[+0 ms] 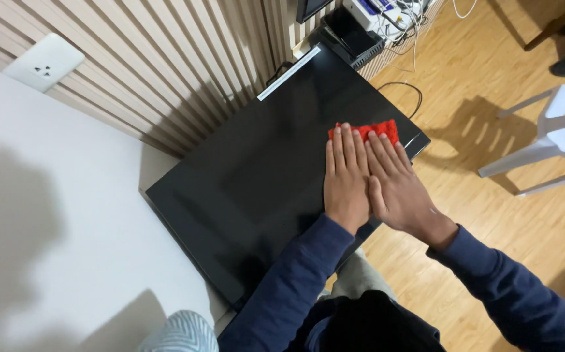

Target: The person picks up a phone and charger from a TV stand, then uses a red cloth to wipe the screen and frame of the TV.

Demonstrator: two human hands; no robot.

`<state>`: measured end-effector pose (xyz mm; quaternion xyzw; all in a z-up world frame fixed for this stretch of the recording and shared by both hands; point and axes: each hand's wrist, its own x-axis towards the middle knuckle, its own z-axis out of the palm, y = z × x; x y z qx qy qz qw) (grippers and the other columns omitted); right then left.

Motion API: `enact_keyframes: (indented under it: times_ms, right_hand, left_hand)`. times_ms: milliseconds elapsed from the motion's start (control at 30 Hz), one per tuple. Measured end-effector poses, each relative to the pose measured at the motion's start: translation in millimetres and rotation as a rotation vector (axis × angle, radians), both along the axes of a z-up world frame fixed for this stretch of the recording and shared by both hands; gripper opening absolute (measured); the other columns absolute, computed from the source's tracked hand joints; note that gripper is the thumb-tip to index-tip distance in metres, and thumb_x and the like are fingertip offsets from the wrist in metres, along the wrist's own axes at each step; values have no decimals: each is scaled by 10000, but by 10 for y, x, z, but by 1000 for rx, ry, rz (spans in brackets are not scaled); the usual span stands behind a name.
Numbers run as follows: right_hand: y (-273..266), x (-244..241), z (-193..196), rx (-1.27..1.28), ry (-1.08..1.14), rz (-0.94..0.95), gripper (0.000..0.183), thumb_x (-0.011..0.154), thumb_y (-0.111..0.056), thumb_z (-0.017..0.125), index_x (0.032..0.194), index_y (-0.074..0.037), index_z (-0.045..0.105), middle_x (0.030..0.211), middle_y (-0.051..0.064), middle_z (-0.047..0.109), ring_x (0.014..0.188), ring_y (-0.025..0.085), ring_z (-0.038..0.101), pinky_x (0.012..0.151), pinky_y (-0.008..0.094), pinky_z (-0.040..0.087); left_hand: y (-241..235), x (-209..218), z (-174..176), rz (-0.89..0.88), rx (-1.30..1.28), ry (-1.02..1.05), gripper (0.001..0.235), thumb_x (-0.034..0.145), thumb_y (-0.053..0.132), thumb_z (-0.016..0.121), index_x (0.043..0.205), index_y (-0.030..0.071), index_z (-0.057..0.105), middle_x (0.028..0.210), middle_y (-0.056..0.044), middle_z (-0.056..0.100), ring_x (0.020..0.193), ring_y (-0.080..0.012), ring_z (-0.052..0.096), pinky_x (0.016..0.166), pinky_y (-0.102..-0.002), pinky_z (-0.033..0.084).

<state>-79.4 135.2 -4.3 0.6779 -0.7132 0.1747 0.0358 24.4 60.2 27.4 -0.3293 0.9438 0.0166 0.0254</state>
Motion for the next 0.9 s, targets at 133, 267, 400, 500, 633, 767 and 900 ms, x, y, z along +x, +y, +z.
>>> enact_keyframes:
  times_ms: [133,267,400,500,633,767,900]
  right_hand:
    - [-109,-137,-11,14,56,94,654,1049,-311,202,1615,4,297,1700,206,252,1571,378,210,1273,468,128]
    - [-632,-374,-35,31,36,242,675,1060,-335,129,1619,17,266,1697,233,230,1561,418,201,1244,527,167]
    - [-1342,-545,95,-11,-24,368,643,1063,-298,204,1588,44,347,1637,285,335,1511,480,290,1220,574,210]
    - [-1837,-608,37,-89,-4,369,635,1067,-309,227,1575,24,411,1614,253,405,1494,452,356,1210,541,252]
    - [-2376,-680,-77,-226,-27,368,633,1065,-360,256,1463,28,560,1355,314,623,1285,532,562,1119,607,364]
    - [-2653,-737,-170,-282,-152,413,468,1017,-391,335,1070,-69,670,837,160,664,829,431,693,810,536,512]
    - [-2678,-664,-199,-208,-165,342,412,1036,-402,318,915,-131,605,786,122,633,797,410,677,798,510,499]
  left_hand:
    - [-31,-43,28,68,33,-48,817,961,270,396,1591,-107,38,1673,-336,8,1565,-488,-60,1286,-561,-38]
    - [-414,-159,76,160,80,-78,867,954,318,448,1576,-136,49,1659,-361,8,1549,-524,-49,1271,-598,-47]
    - [-1020,-312,13,277,76,-21,917,948,375,512,1579,-122,68,1657,-356,45,1551,-518,-19,1247,-657,-41]
    - [-1482,-389,-167,320,55,82,936,924,426,539,1566,-125,138,1635,-363,140,1543,-528,85,1250,-659,-24]
    - [-1993,-460,-523,314,39,244,834,850,436,614,1457,-85,374,1446,-351,454,1405,-556,402,1245,-687,18]
    - [-2111,-433,-476,406,59,261,615,900,400,519,1334,-36,525,1270,-253,613,1251,-457,584,1167,-644,250]
    - [-2147,-359,-532,398,6,267,730,890,451,545,1414,-54,496,1362,-287,578,1339,-505,497,1158,-679,227]
